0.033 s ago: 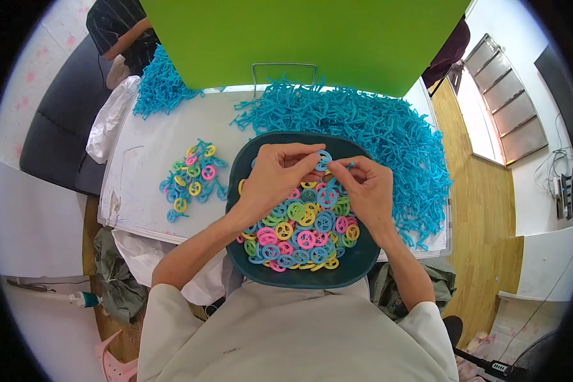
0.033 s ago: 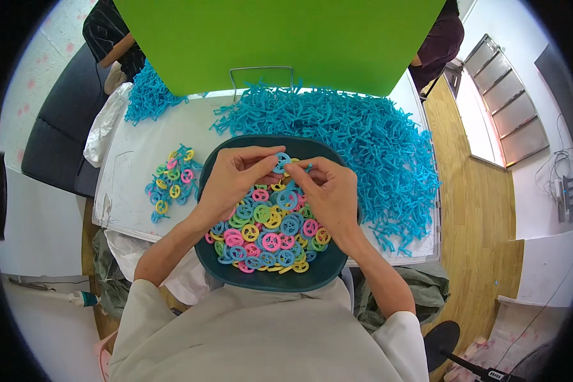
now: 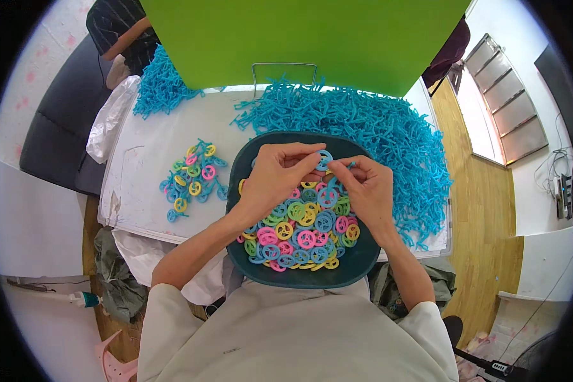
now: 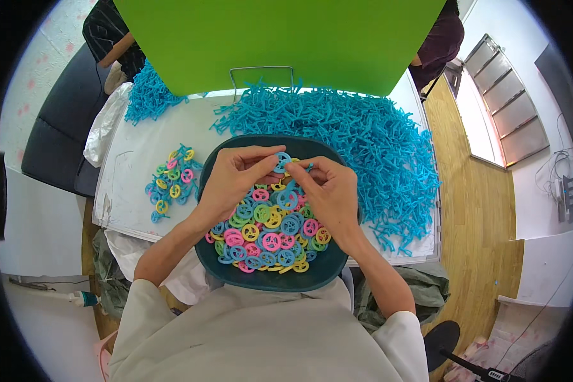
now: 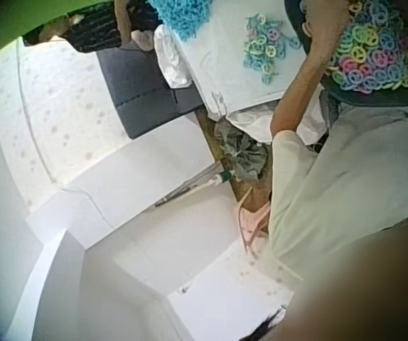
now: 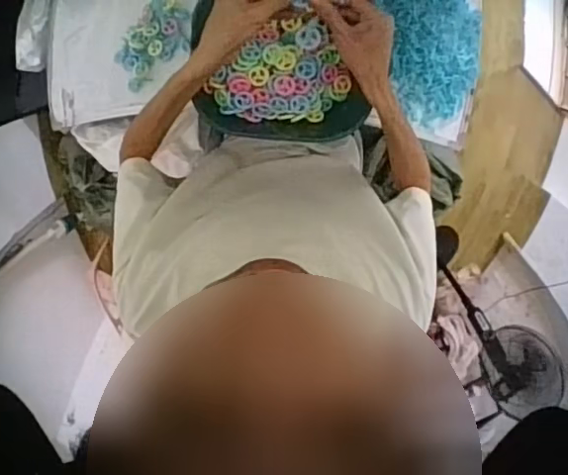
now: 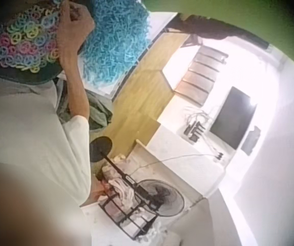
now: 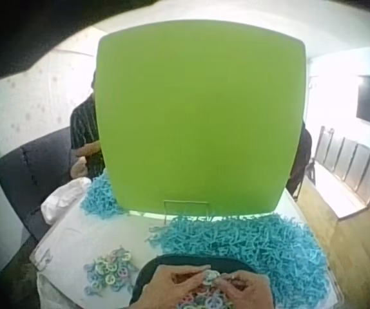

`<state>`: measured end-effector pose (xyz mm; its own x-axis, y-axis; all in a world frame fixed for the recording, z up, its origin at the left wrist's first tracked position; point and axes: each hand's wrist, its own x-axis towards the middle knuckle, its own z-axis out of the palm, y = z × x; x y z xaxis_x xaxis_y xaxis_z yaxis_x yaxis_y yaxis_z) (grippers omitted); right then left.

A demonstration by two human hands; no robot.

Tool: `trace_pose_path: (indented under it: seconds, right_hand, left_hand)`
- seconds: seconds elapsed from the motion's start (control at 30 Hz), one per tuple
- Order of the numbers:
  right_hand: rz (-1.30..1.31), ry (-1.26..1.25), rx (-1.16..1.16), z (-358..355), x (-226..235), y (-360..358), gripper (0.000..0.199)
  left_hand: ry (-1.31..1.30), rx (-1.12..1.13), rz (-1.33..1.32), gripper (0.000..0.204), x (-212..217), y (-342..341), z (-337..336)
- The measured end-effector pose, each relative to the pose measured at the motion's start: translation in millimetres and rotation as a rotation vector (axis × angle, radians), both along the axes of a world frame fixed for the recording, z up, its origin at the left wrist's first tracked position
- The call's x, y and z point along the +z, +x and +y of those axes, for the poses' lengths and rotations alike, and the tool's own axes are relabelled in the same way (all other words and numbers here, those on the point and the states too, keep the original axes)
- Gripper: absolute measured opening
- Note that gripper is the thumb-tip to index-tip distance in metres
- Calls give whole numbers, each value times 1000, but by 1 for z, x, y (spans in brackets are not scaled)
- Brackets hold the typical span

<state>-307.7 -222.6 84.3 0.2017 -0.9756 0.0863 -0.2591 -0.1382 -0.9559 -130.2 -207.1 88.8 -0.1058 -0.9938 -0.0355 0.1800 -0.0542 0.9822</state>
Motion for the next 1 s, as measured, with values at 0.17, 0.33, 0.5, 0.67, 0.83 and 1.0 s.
trace_pose_path:
  seconds: [0.17,0.33,0.5,0.67,0.83,1.0]
  right_hand:
    - [-108,112,-10,0,4,0,19]
    - [-100,104,3,-3,1,-1,20]
    - [-92,139,-6,-3,6,1,19]
    - [-24,-68,-46,-1,2,4,18]
    - [-65,-62,-25,-3,1,3,17]
    - [-223,-180,121,-11,-10,5,21]
  left_hand:
    - [30,-15,20,29,5,-1,2]
    - [105,-45,102,29,1,1,-1]
    - [27,1,-1,29,5,-3,2]
    - [-6,14,-123,28,2,-2,-1]
    - [-18,7,-40,29,-3,-2,-2]
    - [14,-7,34,29,4,9,-6]
